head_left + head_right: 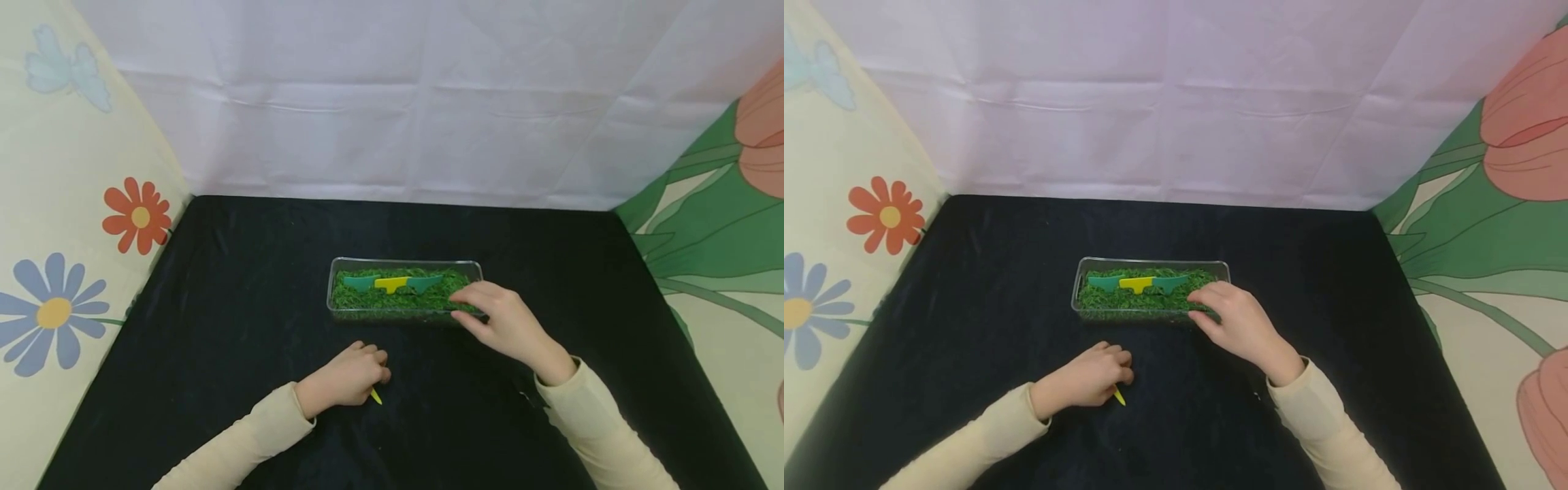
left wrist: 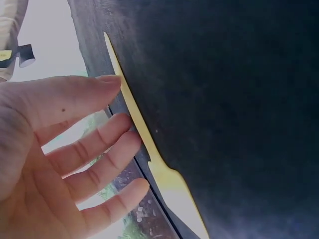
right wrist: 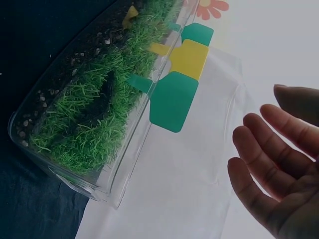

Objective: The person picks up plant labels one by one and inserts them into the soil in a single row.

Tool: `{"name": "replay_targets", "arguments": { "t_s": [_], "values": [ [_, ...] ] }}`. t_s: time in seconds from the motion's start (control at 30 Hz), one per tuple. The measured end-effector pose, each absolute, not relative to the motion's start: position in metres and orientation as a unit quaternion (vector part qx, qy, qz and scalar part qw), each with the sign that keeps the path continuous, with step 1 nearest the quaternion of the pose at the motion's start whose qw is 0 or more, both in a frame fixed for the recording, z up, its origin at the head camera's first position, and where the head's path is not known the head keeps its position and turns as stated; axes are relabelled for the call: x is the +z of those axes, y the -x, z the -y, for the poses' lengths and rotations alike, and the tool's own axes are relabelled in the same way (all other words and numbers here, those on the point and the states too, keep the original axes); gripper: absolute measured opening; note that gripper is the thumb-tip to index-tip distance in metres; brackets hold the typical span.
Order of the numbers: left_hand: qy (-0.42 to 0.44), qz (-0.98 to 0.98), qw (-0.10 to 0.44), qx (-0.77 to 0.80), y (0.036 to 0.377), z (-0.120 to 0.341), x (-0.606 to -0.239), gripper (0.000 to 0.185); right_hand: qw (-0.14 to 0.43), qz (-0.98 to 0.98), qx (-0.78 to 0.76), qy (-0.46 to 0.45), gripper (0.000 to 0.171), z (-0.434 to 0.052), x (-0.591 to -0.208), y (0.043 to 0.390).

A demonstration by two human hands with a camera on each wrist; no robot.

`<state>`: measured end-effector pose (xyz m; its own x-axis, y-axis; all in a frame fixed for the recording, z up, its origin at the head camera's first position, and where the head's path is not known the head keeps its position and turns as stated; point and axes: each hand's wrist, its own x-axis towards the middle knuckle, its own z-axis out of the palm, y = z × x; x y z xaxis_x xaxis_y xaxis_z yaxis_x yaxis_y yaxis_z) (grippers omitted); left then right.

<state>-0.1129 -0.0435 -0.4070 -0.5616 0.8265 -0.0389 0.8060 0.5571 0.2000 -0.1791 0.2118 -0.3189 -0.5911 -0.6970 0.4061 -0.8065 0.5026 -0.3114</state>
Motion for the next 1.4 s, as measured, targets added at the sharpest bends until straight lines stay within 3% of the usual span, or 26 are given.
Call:
{"name": "replay_targets", "arguments": {
  "t_s": [0.4,1.4],
  "values": [
    [-0.46,-0.881,0.087,0.065,0.1091,0.0414,-0.4053,0.016,0.11,0.859,0.241,-0.439,0.026,-0.2117,-0.3206,0.1783],
    [-0.464,-0.882,0.076,0.022,0.1068,0.0367,-0.4039,0.013,0.098,0.863,0.242,-0.433,0.028,-0.2125,-0.3237,0.1752]
  ]
}}
